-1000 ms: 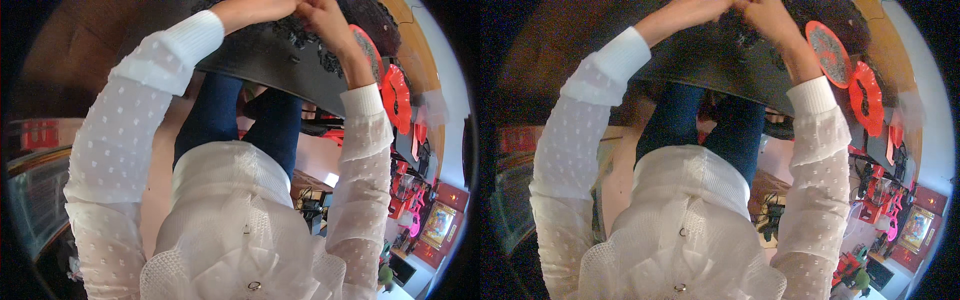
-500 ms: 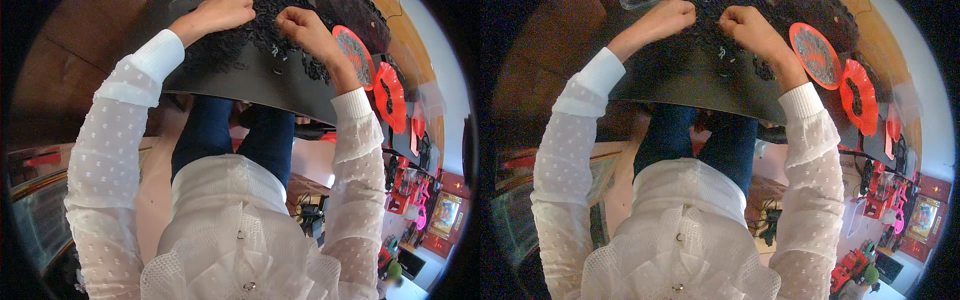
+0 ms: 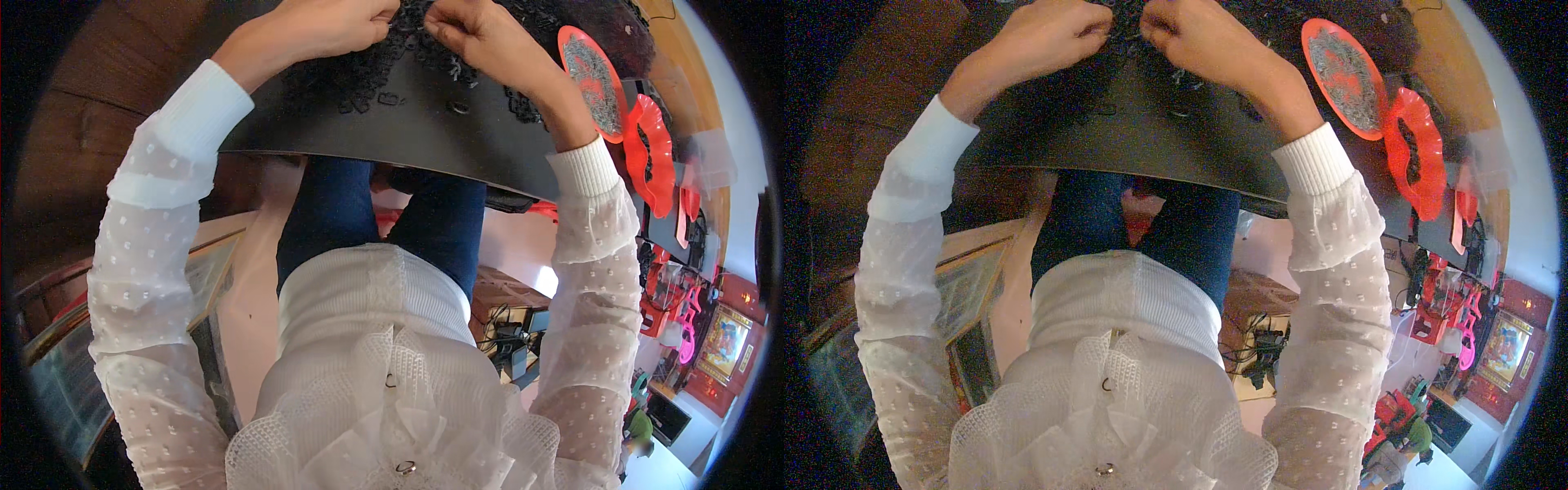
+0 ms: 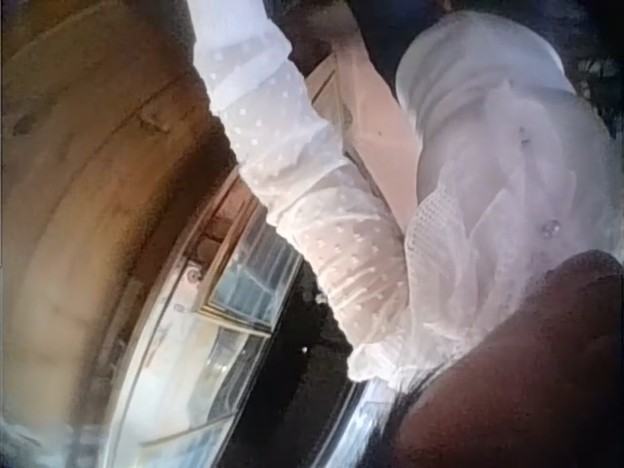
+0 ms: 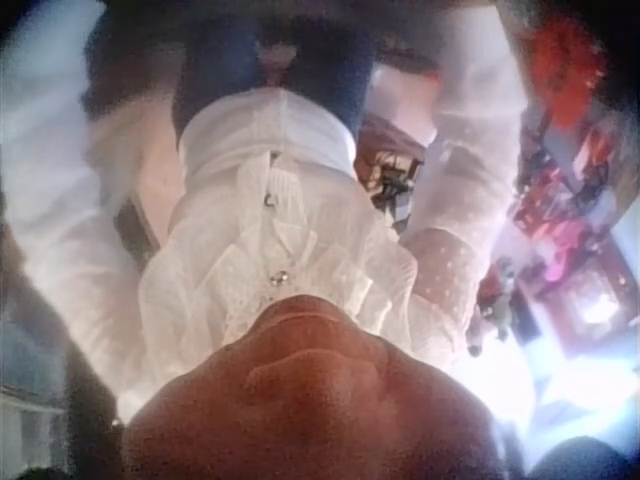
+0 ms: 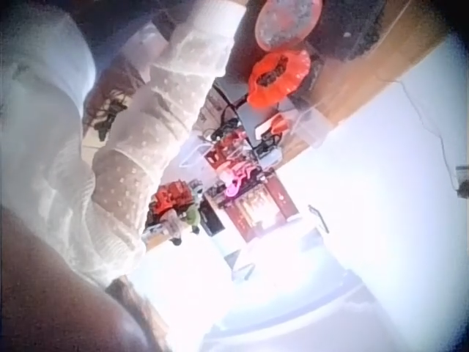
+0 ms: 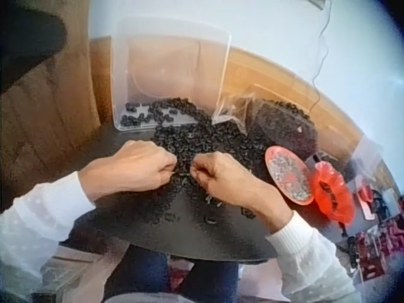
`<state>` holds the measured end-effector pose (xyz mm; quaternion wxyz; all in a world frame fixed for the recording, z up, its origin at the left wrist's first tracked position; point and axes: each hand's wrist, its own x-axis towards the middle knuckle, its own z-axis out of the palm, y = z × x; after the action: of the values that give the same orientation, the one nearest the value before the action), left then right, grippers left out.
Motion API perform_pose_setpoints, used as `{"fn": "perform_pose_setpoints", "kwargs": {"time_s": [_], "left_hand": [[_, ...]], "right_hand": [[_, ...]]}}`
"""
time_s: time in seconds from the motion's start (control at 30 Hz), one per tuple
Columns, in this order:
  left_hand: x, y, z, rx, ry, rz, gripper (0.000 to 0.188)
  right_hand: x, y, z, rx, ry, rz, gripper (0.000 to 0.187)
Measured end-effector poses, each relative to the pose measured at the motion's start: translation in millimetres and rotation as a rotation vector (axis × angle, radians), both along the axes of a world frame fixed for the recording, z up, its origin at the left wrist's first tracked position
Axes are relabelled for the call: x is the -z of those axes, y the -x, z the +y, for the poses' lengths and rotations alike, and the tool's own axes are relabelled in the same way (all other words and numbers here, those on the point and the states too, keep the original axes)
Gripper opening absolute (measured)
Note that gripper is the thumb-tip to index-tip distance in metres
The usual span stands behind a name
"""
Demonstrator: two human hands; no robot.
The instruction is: The person assembles small black plastic buckle parts by hand.
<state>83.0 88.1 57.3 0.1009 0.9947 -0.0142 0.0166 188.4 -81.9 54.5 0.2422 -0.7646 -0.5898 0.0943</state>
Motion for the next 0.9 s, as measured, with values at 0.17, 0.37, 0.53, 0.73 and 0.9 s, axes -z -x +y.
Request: {"fn": "perform_pose_setpoints", "kwargs": {"time_s": [0.17, 0.37, 0.53, 0.73, 0.9], "left_hand": [[0, 7, 5, 0.017, -0.068, 0.022, 0.018], [-6, 14, 10, 0.043, -0.068, -0.002, 0.014], [-6, 34, 19, 0.041, -0.014, -0.160, 0.016], [11, 77, 24, 0.102, 0.107, -0.302, 0.018], [8, 116, -16, 0.118, 0.376, -0.194, 0.009]], "right_hand": [[9, -1, 5, -0.055, 0.037, 0.021, 0.011], [8, -6, -2, -0.105, -0.044, -0.188, 0.017], [-3, 9, -9, -0.074, 0.035, -0.224, 0.017], [17, 9, -30, -0.077, 0.039, -0.271, 0.011], [10, 20, -56, -0.059, 0.035, -0.219, 0.011]]}}
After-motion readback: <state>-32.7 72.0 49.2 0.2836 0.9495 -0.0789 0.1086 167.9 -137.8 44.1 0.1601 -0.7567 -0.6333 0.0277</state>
